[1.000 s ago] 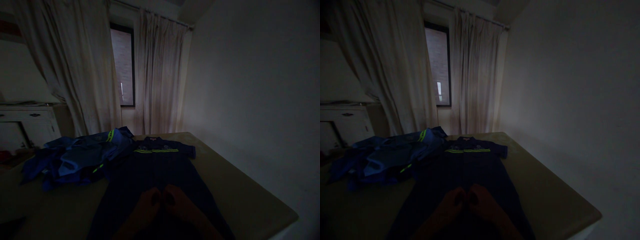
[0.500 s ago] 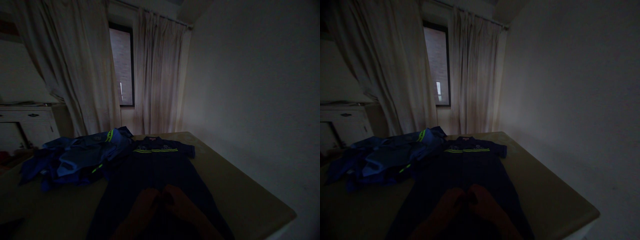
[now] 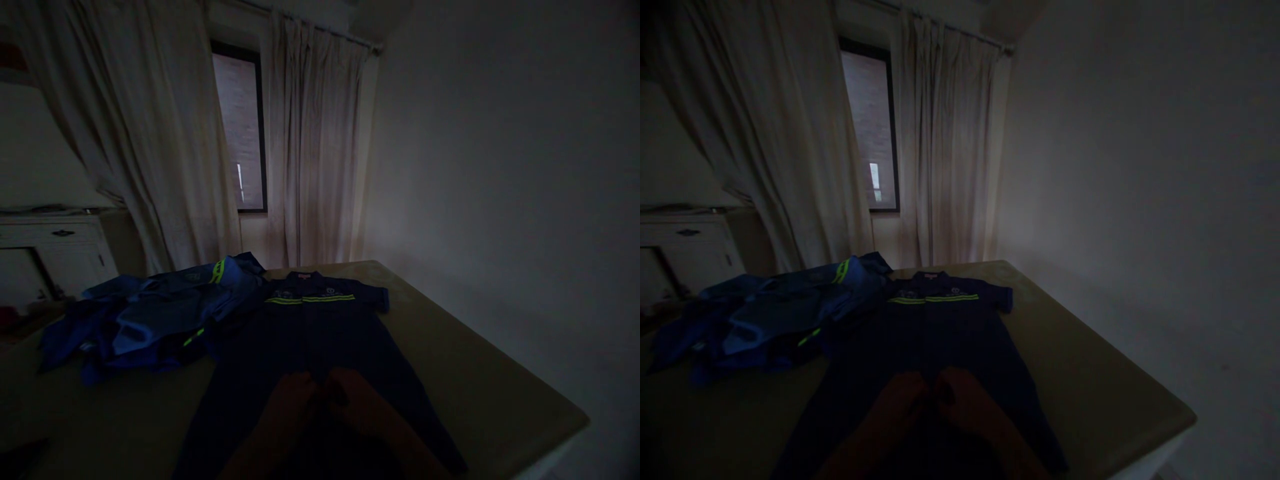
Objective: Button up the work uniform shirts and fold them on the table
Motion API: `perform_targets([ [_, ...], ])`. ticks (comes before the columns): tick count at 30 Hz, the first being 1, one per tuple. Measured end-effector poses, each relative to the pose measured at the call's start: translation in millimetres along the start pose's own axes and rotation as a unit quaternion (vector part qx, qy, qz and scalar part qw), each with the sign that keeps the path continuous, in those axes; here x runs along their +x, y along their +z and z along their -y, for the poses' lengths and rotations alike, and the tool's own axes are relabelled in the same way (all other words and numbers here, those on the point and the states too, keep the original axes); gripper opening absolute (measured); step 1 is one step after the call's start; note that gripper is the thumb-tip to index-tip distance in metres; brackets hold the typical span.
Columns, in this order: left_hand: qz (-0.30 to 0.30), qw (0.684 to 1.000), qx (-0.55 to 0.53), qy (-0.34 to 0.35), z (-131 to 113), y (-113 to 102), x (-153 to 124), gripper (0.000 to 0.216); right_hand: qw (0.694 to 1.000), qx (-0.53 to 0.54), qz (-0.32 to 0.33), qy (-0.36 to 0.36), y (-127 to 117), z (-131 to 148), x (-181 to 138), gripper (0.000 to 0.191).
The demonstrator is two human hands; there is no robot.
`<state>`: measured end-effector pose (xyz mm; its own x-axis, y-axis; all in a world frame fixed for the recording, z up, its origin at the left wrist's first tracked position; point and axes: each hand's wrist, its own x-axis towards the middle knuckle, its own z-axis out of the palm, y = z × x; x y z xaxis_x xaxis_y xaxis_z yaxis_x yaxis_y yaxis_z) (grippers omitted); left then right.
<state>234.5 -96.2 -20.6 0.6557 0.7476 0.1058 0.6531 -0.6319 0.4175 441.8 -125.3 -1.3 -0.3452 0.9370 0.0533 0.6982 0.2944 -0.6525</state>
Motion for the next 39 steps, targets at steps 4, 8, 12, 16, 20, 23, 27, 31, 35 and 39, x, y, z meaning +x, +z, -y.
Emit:
perform_targets([
  [4, 0.007, 1.0, 0.024, -0.001, 0, 1, 3, 0.031, 1.0, -0.011, -0.005, 0.006, 1, -1, 0, 0.023],
  [8, -0.011, 1.0, 0.003, 0.004, 0, 4, 1, 0.031, 0.999, -0.045, 0.0, 0.004, 3, -4, 3, 0.022],
  [12, -0.029, 0.999, -0.032, 0.003, 0, 7, -4, 0.026, 0.999, -0.054, -0.001, 0.002, 4, -3, 4, 0.021],
  [16, -0.026, 0.999, -0.041, -0.022, -2, 6, -5, 0.023, 0.999, -0.034, -0.008, 0.004, 3, -1, 2, 0.02],
  [20, -0.039, 0.997, -0.034, -0.061, -3, 8, -4, 0.014, 0.999, -0.03, -0.003, 0.012, 3, -1, 3, 0.02],
  [23, -0.044, 0.996, -0.043, -0.063, -2, 9, -3, 0.009, 0.999, -0.05, -0.013, 0.016, 4, -2, 5, 0.017],
  [27, -0.05, 0.992, -0.09, -0.076, -3, 10, 0, 0.014, 0.998, -0.055, -0.003, 0.015, 5, -4, 6, 0.015],
  [31, -0.047, 0.987, -0.125, -0.09, -7, 11, 1, 0.016, 0.998, -0.056, -0.017, 0.01, 4, -6, 7, 0.015],
  [35, -0.059, 0.988, -0.107, -0.097, -11, 13, 1, 0.017, 0.999, -0.05, -0.021, 0.006, 4, -4, 5, 0.016],
  [39, -0.055, 0.992, -0.076, -0.081, -12, 13, 0, 0.018, 0.999, -0.048, -0.025, -0.007, 1, -4, 2, 0.02],
])
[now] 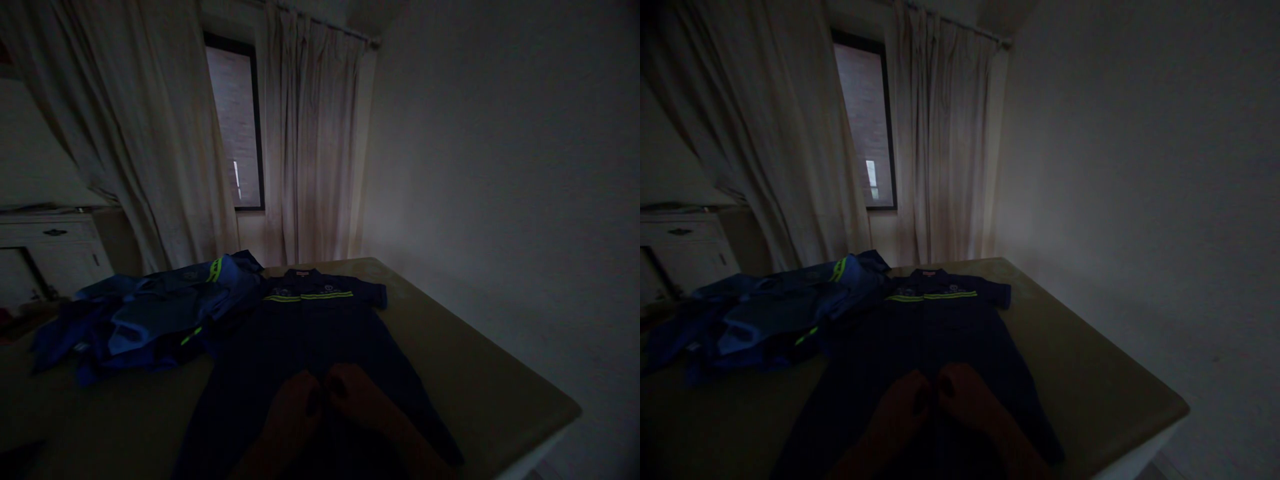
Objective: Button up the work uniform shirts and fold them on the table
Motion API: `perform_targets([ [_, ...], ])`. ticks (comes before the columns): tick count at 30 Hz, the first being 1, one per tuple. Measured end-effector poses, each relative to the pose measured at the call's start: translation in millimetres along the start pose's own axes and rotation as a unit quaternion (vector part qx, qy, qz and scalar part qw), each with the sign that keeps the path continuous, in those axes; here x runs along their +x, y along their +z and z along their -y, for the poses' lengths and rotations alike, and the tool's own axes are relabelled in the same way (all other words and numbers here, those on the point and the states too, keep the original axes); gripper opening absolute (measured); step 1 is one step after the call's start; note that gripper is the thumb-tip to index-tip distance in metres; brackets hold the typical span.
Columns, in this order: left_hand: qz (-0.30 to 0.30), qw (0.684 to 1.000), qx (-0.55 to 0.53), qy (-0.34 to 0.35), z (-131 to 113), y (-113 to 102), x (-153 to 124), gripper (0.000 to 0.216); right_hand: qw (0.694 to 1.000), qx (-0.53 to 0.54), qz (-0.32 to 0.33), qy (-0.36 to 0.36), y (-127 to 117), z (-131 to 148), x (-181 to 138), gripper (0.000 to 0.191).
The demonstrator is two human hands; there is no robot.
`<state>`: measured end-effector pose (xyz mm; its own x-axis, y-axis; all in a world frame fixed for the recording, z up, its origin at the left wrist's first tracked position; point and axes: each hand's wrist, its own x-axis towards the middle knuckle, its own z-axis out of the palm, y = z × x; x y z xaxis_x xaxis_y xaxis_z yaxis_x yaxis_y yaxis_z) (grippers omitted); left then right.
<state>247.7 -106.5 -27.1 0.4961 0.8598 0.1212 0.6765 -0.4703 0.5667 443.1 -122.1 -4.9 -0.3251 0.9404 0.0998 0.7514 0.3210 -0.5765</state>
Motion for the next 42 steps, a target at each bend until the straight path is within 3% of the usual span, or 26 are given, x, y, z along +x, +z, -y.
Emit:
perform_targets([
  [9, -0.006, 1.0, -0.002, -0.004, 2, -2, -1, 0.012, 1.0, 0.018, 0.022, -0.013, -6, -1, 1, 0.018],
  [14, -0.001, 0.998, -0.03, 0.052, -3, -10, -1, 0.029, 0.999, 0.026, 0.028, -0.013, -2, -6, 3, 0.017],
  [21, 0.039, 0.998, 0.043, 0.037, 1, -11, 3, 0.026, 0.998, 0.044, 0.026, -0.037, -4, -6, 1, 0.021],
  [30, 0.057, 0.989, 0.1, 0.096, 2, -21, 7, 0.018, 0.998, 0.067, 0.002, -0.015, -2, -3, 1, 0.013],
  [36, -0.008, 0.962, 0.223, 0.155, 4, -10, 4, 0.023, 0.999, 0.043, -0.022, -0.024, -4, 0, 1, 0.01],
  [42, -0.079, 0.943, 0.223, 0.234, 17, -6, 8, 0.02, 0.986, 0.164, -0.035, 0.024, -4, -1, 4, 0.008],
])
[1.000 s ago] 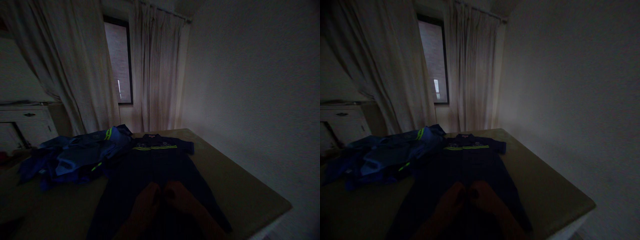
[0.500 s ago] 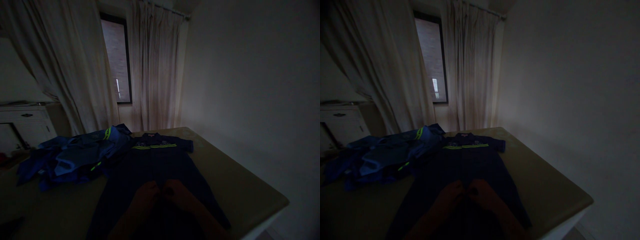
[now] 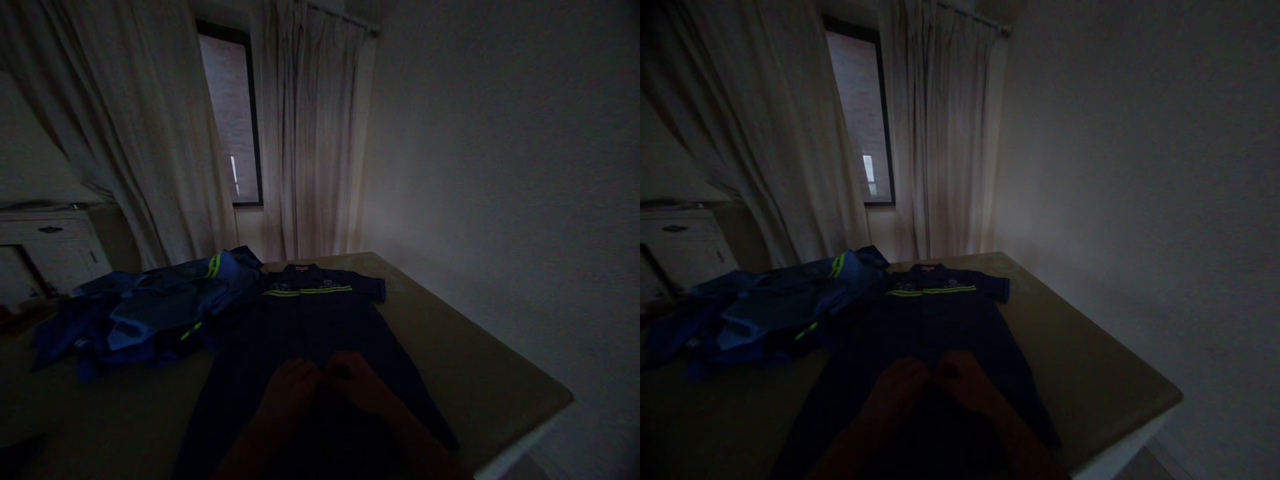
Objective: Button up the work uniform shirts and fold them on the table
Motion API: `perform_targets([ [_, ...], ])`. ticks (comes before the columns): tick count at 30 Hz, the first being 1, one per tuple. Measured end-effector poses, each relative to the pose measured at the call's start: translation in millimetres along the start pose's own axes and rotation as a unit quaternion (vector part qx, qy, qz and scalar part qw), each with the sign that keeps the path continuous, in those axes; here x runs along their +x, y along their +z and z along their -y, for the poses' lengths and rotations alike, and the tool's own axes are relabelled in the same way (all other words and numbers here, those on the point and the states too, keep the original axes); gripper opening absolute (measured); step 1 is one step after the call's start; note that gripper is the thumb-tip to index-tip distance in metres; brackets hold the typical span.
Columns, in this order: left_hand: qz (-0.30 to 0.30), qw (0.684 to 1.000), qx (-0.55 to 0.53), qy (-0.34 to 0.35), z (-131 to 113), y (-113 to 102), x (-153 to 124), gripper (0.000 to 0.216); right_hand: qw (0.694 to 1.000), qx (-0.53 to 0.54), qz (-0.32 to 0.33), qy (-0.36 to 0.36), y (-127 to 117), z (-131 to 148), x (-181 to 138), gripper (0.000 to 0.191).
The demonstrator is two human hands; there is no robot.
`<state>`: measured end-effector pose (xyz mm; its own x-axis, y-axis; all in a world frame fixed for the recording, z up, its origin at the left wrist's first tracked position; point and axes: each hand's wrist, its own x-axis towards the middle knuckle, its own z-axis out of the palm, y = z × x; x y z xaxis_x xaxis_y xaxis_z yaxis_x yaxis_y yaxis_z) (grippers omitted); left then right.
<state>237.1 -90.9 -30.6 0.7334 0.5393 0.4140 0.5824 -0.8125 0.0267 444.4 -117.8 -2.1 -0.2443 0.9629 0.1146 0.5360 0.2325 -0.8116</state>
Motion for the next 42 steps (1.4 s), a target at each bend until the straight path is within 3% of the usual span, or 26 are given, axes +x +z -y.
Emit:
perform_targets([
  [6, -0.046, 0.999, 0.02, 0.02, -2, -4, 3, 0.02, 0.997, 0.074, -0.018, 0.024, 2, -3, 5, 0.009],
  [10, -0.02, 0.999, -0.006, 0.027, -1, -11, 4, 0.02, 0.993, 0.102, -0.035, 0.039, 8, -6, 6, 0.011],
  [17, 0.006, 0.999, 0.023, 0.037, 0, -3, 2, 0.017, 0.993, 0.097, -0.016, 0.063, 13, -14, 10, 0.014],
  [21, 0.045, 0.998, -0.024, 0.037, -6, -16, 2, 0.019, 0.992, 0.09, -0.016, 0.088, 12, -12, 11, 0.014],
  [25, 0.038, 0.987, -0.156, -0.026, -13, -29, 1, 0.013, 0.993, 0.049, -0.016, 0.106, 11, -5, 11, 0.014],
  [29, 0.043, 0.967, -0.211, -0.136, -12, -22, 3, 0.016, 0.995, 0.03, -0.014, 0.099, 10, -4, 10, 0.017],
  [32, 0.06, 0.969, -0.199, -0.136, -5, -15, 5, 0.009, 0.994, 0.034, -0.01, 0.1, 12, -6, 9, 0.016],
  [38, 0.061, 0.993, -0.067, -0.078, -6, -13, 3, 0.01, 0.997, -0.007, -0.006, 0.081, 13, -5, 10, 0.015],
  [42, 0.061, 0.989, -0.102, -0.082, -10, -13, 2, 0.025, 0.995, -0.082, -0.053, 0.027, 14, -6, 6, 0.022],
])
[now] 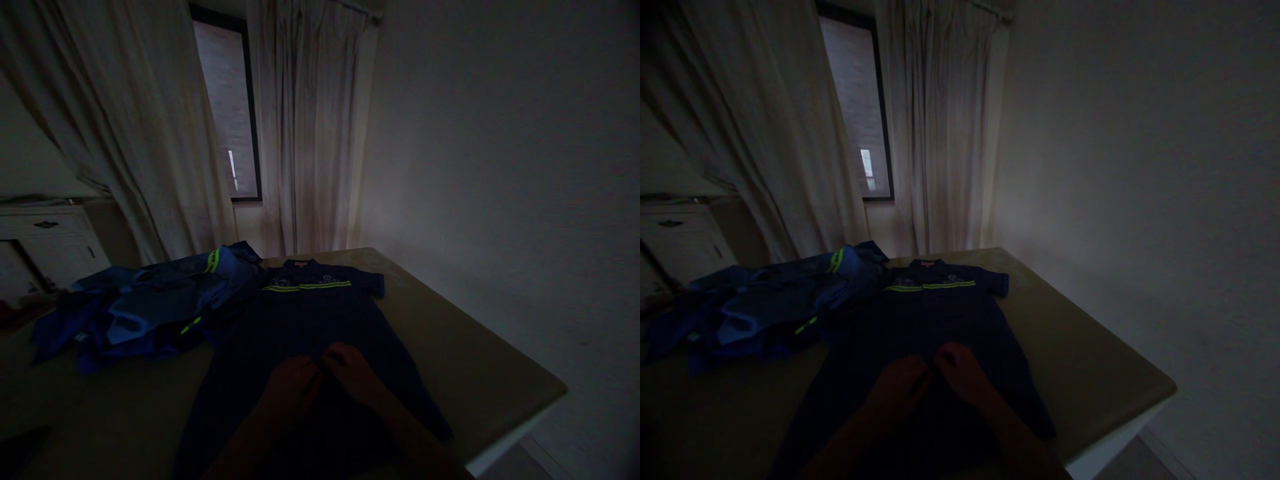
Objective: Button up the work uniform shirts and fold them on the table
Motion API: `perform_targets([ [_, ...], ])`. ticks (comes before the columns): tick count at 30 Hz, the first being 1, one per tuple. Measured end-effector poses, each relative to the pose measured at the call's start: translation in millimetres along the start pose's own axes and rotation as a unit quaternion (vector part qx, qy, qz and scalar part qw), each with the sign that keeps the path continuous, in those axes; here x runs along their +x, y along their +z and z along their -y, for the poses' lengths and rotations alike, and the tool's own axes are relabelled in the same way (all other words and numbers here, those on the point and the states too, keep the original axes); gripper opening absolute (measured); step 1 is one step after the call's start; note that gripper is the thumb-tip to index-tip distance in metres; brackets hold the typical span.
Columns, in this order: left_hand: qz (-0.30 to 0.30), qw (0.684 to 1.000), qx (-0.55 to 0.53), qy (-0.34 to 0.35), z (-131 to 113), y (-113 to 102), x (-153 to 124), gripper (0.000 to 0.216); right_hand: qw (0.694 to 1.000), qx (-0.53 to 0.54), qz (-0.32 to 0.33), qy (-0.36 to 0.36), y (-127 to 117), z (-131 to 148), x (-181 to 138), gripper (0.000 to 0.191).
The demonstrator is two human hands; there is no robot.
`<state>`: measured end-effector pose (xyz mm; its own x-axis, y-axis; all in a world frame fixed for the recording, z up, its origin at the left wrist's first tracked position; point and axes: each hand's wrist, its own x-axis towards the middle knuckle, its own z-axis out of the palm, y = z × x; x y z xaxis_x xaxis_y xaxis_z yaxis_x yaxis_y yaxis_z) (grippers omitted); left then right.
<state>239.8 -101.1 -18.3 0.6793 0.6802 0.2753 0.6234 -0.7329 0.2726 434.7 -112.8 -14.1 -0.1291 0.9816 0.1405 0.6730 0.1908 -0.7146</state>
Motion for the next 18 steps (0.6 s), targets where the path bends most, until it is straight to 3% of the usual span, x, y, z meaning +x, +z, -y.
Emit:
perform_targets([
  [2, -0.01, 1.0, -0.005, -0.024, 4, 1, -3, 0.032, 0.996, -0.072, -0.025, -0.035, 3, -3, -5, 0.032],
  [5, -0.03, 0.99, 0.062, -0.127, 17, 3, -11, 0.046, 0.981, -0.183, 0.0, -0.057, 7, -10, -13, 0.049],
  [8, 0.016, 0.974, 0.101, -0.202, 22, 6, -23, 0.065, 0.973, -0.216, 0.035, -0.08, 5, -16, -24, 0.052],
  [14, 0.136, 0.973, 0.056, -0.177, -12, -2, -53, 0.078, 0.974, -0.213, 0.058, -0.047, -10, -32, -75, 0.059],
  [16, 0.139, 0.975, 0.033, -0.172, -12, -10, -58, 0.071, 0.974, -0.209, 0.073, -0.042, -15, -35, -93, 0.061],
  [18, 0.1, 0.98, 0.013, -0.169, 4, -20, -55, 0.059, 0.975, -0.209, 0.069, -0.036, -21, -33, -99, 0.058],
])
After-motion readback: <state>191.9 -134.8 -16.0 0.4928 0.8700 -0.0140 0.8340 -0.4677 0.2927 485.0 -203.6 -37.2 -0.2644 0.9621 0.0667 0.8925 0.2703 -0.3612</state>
